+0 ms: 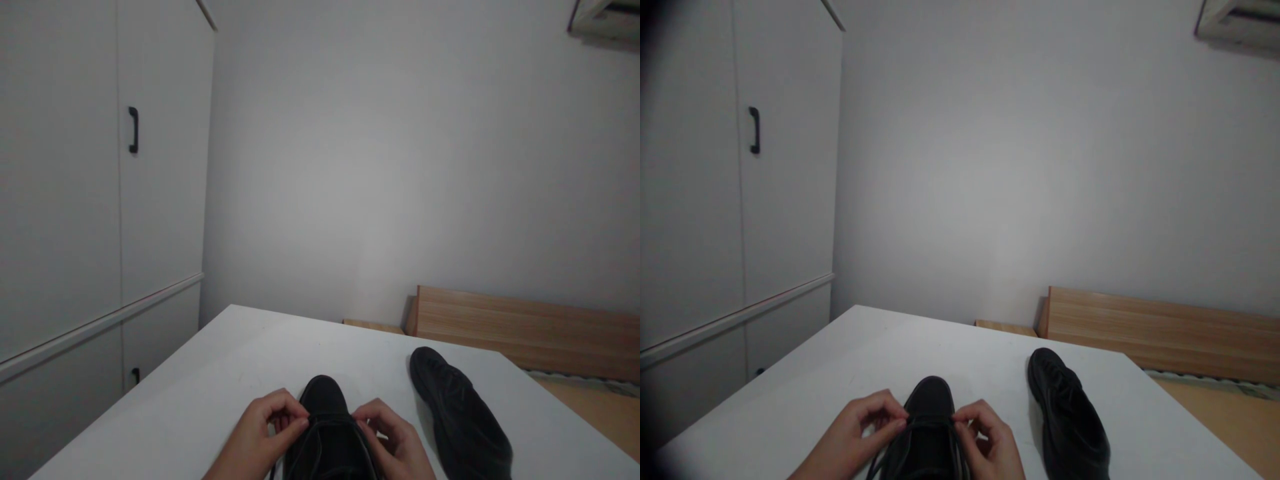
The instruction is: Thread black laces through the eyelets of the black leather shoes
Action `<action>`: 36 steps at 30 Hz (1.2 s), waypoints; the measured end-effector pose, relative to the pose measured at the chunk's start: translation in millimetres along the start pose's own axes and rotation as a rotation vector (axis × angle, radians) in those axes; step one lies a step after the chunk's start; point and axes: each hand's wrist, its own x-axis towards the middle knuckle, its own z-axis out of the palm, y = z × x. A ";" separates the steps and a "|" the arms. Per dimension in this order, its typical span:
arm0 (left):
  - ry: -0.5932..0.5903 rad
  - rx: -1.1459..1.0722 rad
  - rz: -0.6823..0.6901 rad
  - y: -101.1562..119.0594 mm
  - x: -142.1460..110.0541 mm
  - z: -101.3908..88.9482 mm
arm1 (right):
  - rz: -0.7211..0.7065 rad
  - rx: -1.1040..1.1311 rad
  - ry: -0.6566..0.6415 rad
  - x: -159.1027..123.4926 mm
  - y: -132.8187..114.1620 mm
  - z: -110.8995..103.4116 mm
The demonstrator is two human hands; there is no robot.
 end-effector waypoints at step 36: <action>-0.068 -0.177 0.110 -3.9 -1.1 -12.6 | -0.176 -0.192 -0.083 6.6 -3.4 -21.5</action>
